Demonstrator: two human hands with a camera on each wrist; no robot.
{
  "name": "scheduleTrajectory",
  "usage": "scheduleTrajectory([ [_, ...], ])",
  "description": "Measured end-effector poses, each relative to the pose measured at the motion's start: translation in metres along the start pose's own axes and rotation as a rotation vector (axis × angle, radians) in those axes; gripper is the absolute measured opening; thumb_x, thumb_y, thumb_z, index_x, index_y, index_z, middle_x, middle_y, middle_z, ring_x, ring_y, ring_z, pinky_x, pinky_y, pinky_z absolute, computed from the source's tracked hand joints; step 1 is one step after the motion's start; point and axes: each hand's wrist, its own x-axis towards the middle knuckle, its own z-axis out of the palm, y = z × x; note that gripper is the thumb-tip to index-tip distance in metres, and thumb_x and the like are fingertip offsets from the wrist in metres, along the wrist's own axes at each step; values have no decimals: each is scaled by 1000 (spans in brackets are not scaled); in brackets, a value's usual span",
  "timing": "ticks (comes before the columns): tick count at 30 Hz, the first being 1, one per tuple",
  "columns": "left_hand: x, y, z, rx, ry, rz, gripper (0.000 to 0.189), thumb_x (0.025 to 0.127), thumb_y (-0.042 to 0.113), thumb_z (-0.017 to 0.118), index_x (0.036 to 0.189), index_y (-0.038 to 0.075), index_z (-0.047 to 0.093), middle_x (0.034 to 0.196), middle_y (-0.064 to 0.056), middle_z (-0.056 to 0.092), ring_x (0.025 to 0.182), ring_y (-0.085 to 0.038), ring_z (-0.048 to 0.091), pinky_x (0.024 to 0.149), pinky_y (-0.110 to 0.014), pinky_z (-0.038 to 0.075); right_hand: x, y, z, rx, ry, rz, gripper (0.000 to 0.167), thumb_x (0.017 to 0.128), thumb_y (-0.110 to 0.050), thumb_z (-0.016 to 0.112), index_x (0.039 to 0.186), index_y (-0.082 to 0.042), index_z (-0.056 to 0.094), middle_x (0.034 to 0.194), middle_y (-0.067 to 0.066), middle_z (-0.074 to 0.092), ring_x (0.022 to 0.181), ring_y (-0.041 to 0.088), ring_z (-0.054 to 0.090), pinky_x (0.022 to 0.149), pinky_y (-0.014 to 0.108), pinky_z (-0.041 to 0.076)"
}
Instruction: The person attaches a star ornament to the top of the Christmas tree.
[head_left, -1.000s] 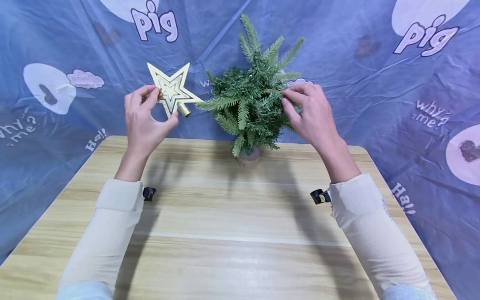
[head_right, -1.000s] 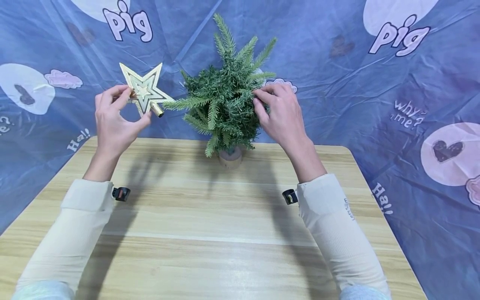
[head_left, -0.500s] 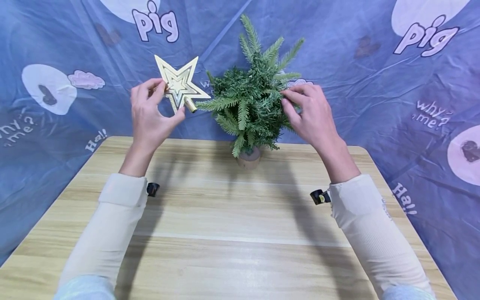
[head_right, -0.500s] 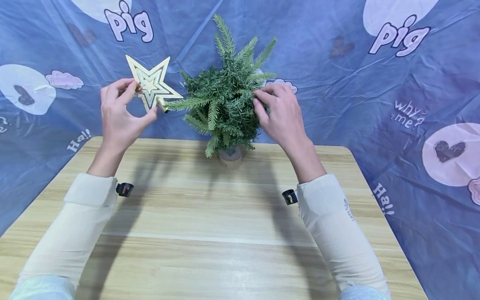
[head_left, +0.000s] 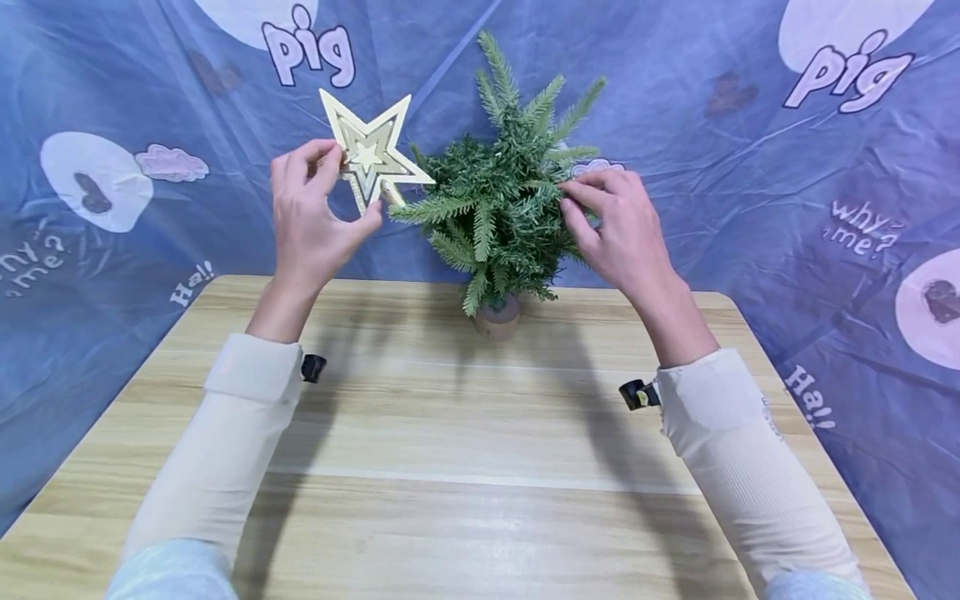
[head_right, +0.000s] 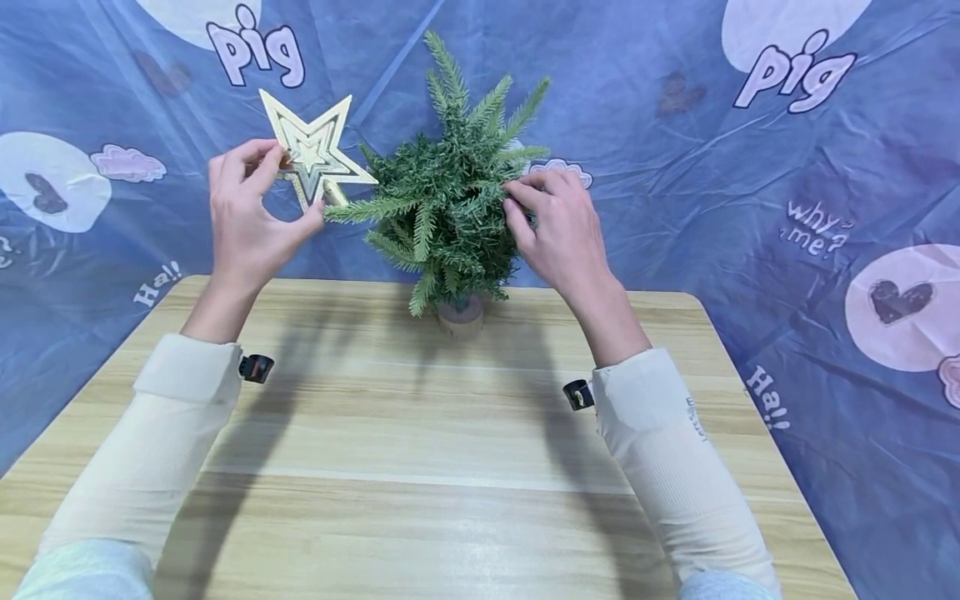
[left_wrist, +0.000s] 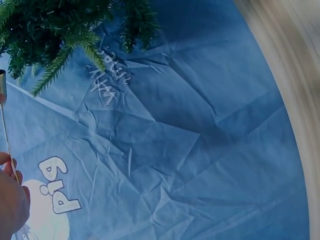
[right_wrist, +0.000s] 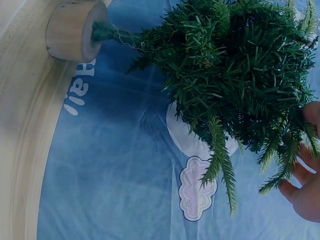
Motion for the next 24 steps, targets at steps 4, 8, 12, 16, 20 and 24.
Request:
scheduleTrajectory([
  [4,3,3,1,1,1,11,58,80,25,77,126,-8,66,128,-22,60,112,-40,47,99,-38,35,0,0,0,0,5,-8,31,102,-18,59,124,-1,72,125,17,66,116,38,53,96,50,42],
  [8,7,5,3,-20,13,-10,58,79,23,78,127,-6,66,129,-20,60,113,-38,47,100,-37,35,0,1,1,1,9,-13,31,102,-18,59,123,-1,72,125,18,66,115,39,53,96,50,43],
  [12,11,7,5,-29,20,-7,60,79,23,78,129,-6,65,130,-20,60,115,-37,46,102,-37,33,0,0,0,5,14,-14,30,102,-18,59,123,0,72,124,18,66,114,39,53,95,50,43],
  [16,15,9,9,-9,10,30,61,81,25,78,130,-9,63,131,-22,59,114,-38,46,102,-36,33,0,0,1,11,13,-7,31,102,-18,59,123,0,72,124,18,66,114,39,53,94,50,43],
  [20,19,10,13,-10,17,36,61,81,25,79,129,-9,63,131,-22,59,114,-37,46,103,-36,33,0,0,1,13,11,-6,31,102,-19,59,123,-1,72,123,17,67,114,39,53,94,50,42],
  [24,22,12,17,-18,22,38,62,81,25,79,130,-8,63,132,-21,59,116,-37,46,104,-35,33,0,1,1,12,10,-3,31,102,-19,59,123,-1,72,123,17,67,114,38,53,94,50,42],
])
